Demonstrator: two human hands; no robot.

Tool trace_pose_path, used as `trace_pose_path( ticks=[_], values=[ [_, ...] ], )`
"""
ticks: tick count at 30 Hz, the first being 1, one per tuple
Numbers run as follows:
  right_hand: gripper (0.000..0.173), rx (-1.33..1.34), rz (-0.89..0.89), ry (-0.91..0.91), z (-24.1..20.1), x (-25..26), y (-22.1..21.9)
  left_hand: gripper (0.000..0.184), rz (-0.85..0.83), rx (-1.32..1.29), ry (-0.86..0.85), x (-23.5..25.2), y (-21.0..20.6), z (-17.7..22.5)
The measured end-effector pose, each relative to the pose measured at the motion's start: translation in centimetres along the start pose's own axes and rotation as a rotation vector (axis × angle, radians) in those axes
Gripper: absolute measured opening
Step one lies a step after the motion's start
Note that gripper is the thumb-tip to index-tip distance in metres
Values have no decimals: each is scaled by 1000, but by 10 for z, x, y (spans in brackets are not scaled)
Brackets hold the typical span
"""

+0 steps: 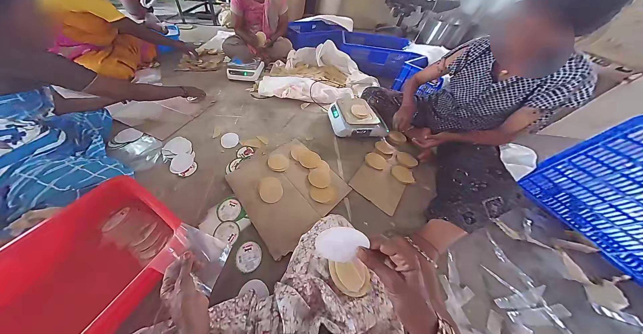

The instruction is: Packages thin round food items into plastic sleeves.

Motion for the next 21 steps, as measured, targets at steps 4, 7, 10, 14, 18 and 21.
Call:
trace_pose_path(
  ticks=[4,7,10,14,18,21],
  values=[
    [12,-231,-61,232,-17,-4,-6,8,6,-10,23,2,1,-4],
    [13,-190,-111,153,-24,-5,-19,9,-102,-25,27,0,-3,3],
    [8,-109,-119,-70,-10,3,-27,18,-358,-149,111,-10,-16,6],
    [10,-99,-140,-131,10,8,-34,8,-746,-266,314,-82,-24,21],
    [19,-249,-261,31,7,-1,-51,14,-817,-324,399,-161,-27,34],
    [24,-279,-408,126,5,-4,-63,16,-692,-389,468,-177,-33,33]
  ],
)
Point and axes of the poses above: each hand's wrist, its own x-axis towards the middle knuckle, its own y-axis out of the back of the hand, z = x × y, the point moved 4 cm from there along x, towards the middle knuckle, and after that the axes turned 6 degrees about x, right-handed, at the moved point
